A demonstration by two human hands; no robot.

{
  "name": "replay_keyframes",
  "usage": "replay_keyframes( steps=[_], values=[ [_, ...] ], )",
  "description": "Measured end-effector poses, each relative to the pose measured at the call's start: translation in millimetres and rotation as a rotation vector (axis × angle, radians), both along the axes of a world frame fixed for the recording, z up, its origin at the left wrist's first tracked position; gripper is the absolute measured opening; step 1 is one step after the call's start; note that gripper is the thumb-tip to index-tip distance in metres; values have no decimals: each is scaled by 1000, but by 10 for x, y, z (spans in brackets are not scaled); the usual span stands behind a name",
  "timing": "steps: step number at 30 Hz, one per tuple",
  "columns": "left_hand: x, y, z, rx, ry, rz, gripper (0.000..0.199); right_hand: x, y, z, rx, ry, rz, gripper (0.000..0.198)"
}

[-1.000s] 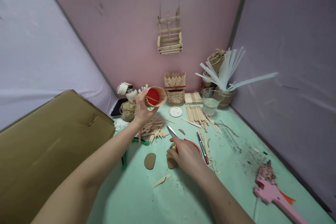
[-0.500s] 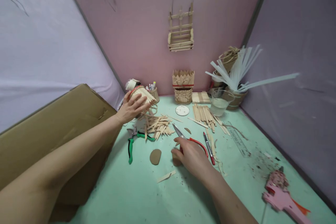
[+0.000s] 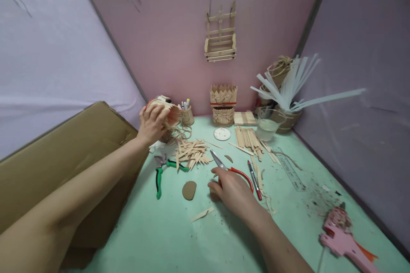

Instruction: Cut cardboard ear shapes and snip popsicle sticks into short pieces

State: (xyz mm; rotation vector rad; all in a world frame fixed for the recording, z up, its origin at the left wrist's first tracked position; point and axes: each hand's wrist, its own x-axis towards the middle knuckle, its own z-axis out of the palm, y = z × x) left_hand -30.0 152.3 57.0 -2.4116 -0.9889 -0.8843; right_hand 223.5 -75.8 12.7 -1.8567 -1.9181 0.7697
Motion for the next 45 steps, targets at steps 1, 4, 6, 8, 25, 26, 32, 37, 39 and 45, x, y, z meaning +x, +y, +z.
replay_keyframes(
  steps=[1, 4, 6, 8, 25, 26, 32, 37, 39, 45],
  values=[
    [79, -41, -16, -26, -108, 47, 70, -8, -4, 2, -2, -5, 7, 33],
    [426, -125, -144, -203, -428, 89, 84, -31, -13, 14, -8, -25, 22, 32],
    [724, -136, -284, -416, -652, 130, 87, -40, -15, 23, -8, -41, 27, 32],
    [1029, -105, -431, -620, -830, 159, 84, -44, -16, 30, -8, -60, 29, 31],
    [1754, 415, -929, -613, -857, 269, 84, -92, -18, -51, 9, -153, 75, 22],
    [1749, 437, -930, -609, -843, 262, 84, -93, -15, -58, 8, -157, 78, 21],
    [1712, 558, -931, -608, -779, 206, 86, -101, -2, -112, 4, -187, 96, 17],
    [1649, 598, -913, -660, -759, 192, 84, -110, -12, -95, -8, -205, 108, 12],
    [1627, 585, -892, -684, -744, 181, 87, -111, -20, -69, -9, -206, 108, 11],
    [1527, 370, -711, -741, -710, 128, 81, -66, -23, -17, -4, -215, 65, 7]
  ],
)
